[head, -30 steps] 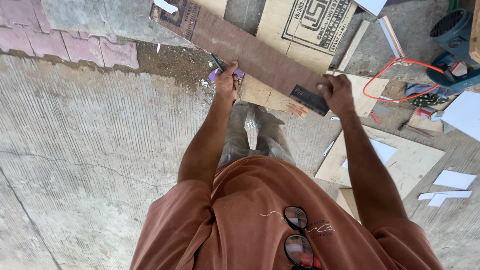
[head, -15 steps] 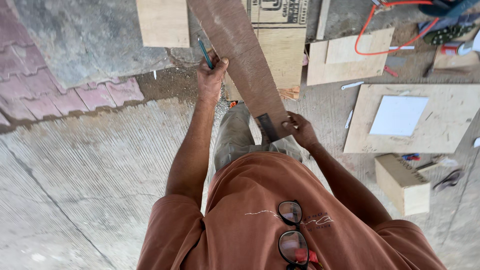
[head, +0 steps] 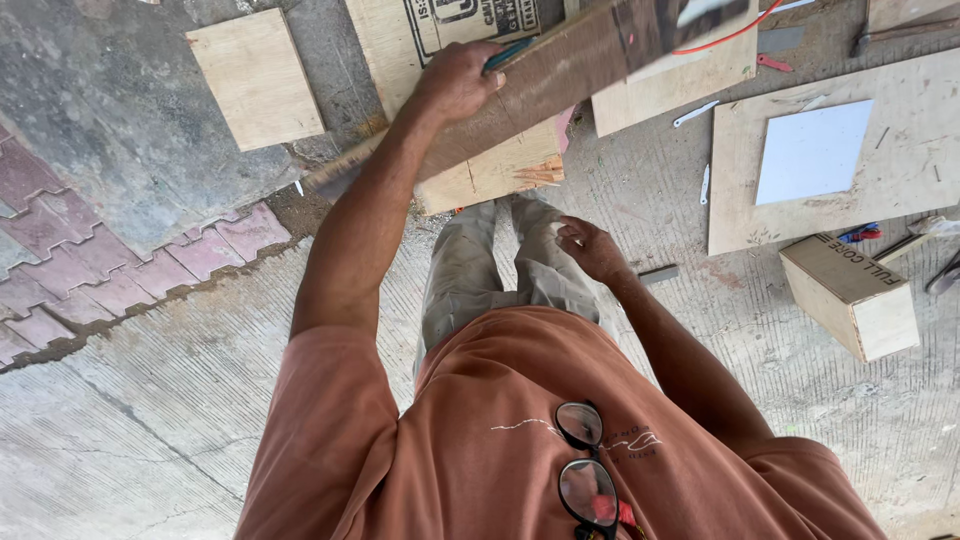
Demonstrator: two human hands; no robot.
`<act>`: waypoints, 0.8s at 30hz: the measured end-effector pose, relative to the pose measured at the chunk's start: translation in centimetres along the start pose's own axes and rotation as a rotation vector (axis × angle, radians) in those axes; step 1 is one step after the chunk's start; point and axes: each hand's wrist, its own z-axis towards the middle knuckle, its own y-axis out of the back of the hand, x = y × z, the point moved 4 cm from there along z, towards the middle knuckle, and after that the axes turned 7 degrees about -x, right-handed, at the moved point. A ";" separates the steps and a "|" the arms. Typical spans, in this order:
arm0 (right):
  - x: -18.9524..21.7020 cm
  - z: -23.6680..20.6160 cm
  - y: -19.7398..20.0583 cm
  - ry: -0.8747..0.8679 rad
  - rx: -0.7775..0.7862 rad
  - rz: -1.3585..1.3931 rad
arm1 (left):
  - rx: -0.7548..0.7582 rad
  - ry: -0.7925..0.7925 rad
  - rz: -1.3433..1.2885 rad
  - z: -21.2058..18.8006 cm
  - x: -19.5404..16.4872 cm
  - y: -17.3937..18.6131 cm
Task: The person marks a line on a piece of plywood using a pencil and a square, then uses a circular saw to cut along the marked line. The person handles the wood and saw with both hands, completing the cut and setting the saw aside.
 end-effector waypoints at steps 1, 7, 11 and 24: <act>-0.4 -0.2 0.6 -0.026 -0.013 -0.019 | 0.024 -0.028 0.062 0.9 -0.6 -0.2; -2.6 -1.0 2.4 -0.061 -0.099 0.071 | 0.099 -0.178 0.271 5.9 -3.7 -0.6; -3.1 -0.4 2.6 -0.073 -0.074 0.027 | -0.048 -0.166 0.291 7.2 -4.2 -0.1; -4.1 5.0 7.4 0.006 -0.065 -0.195 | -0.415 0.167 -0.267 -16.8 6.6 -10.1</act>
